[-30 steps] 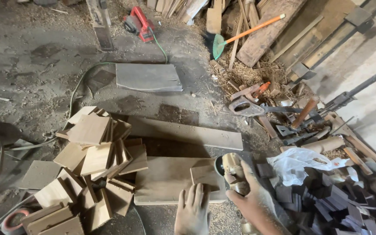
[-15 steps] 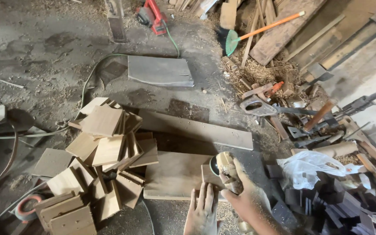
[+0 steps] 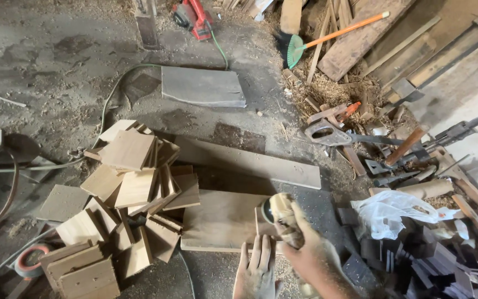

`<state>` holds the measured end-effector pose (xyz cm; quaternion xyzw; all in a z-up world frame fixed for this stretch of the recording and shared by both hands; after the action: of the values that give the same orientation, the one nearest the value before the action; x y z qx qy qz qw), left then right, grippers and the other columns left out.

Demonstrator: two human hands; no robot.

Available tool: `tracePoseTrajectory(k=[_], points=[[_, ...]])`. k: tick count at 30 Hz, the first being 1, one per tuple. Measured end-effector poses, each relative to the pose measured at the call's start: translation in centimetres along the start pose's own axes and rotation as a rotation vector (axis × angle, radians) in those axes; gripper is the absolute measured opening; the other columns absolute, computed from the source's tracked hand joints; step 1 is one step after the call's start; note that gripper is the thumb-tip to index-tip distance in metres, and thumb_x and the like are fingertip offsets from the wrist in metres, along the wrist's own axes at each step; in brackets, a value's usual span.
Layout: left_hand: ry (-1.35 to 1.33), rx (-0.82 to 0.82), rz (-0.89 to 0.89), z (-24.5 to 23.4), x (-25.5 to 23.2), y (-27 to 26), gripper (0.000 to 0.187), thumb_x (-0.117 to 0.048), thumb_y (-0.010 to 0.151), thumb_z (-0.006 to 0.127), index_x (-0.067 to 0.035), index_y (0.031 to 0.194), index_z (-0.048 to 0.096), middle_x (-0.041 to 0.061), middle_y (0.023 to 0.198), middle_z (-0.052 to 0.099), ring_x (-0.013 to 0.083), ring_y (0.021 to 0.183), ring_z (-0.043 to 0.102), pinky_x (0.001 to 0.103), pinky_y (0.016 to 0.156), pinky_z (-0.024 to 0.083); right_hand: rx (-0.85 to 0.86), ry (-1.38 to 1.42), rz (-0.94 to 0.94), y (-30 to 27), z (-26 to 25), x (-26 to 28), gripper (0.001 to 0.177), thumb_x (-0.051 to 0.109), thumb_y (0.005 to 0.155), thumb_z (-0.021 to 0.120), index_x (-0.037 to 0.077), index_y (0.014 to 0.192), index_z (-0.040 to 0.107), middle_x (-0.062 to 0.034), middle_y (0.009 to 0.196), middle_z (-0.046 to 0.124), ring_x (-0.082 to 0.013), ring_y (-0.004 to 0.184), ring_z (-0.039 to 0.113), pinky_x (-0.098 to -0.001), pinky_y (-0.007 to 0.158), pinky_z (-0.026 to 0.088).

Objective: Sanding small wood blocks using a handheld power sander

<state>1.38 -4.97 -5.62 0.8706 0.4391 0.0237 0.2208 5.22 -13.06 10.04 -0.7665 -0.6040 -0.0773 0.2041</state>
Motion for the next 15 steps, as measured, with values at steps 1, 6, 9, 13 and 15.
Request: tracePoseTrajectory(k=[1,6,9,13,15], points=[[0.000,-0.010,0.005,-0.4,-0.1,0.0,0.110,-0.068,0.083,0.070,0.011,0.151,0.034,0.036,0.154,0.029,0.0479,0.144,0.029,0.070,0.111,0.028,0.003,-0.091,0.023,0.2,0.0,-1.2,0.103,0.031,0.082,0.069,0.020,0.164,0.007,-0.0034,0.106,0.078,-0.0076,0.058,0.073,-0.0175,0.042,0.060],[-0.031,-0.012,0.001,-1.7,-0.3,0.1,0.120,-0.067,0.078,0.077,0.013,0.153,0.028,0.036,0.152,0.030,0.0484,0.144,0.030,0.070,0.114,0.024,-0.081,0.005,0.118,-0.7,-0.8,-2.9,0.104,0.034,0.072,0.074,0.033,0.163,0.023,0.0010,0.124,0.076,-0.0165,0.094,0.082,-0.0283,0.072,0.069],[0.003,-0.061,0.003,-1.0,-0.6,-0.3,0.116,-0.071,0.081,0.069,0.010,0.153,0.029,0.035,0.155,0.028,0.0487,0.148,0.025,0.071,0.116,0.020,-0.067,0.014,0.079,-0.5,-0.4,-2.5,0.104,0.032,0.076,0.073,0.028,0.163,0.018,-0.0023,0.122,0.076,-0.0135,0.085,0.081,-0.0248,0.063,0.067],[-0.061,-0.029,0.021,1.1,-0.9,-1.0,0.098,-0.067,0.093,0.054,0.010,0.150,0.035,0.038,0.160,0.019,0.0521,0.152,0.014,0.076,0.116,0.012,-0.011,0.041,-0.062,-1.3,-0.1,1.3,0.098,0.026,0.080,0.069,0.021,0.163,0.016,-0.0029,0.093,0.080,-0.0088,0.062,0.072,-0.0173,0.041,0.056],[-0.070,-0.035,0.011,0.8,-0.8,-0.9,0.100,-0.067,0.089,0.060,0.008,0.151,0.036,0.037,0.158,0.025,0.0513,0.151,0.018,0.075,0.116,0.012,0.004,0.049,-0.051,-1.4,0.0,2.3,0.098,0.024,0.078,0.069,0.025,0.163,0.019,-0.0049,0.100,0.078,-0.0126,0.072,0.075,-0.0218,0.051,0.062]])
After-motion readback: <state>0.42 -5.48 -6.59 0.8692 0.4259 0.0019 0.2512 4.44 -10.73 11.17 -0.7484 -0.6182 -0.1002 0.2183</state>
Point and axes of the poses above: each hand's wrist, its own y-axis towards the middle knuckle, its own z-axis out of the palm, x = y × z, the point moved 8 cm from there along y, towards the middle knuckle
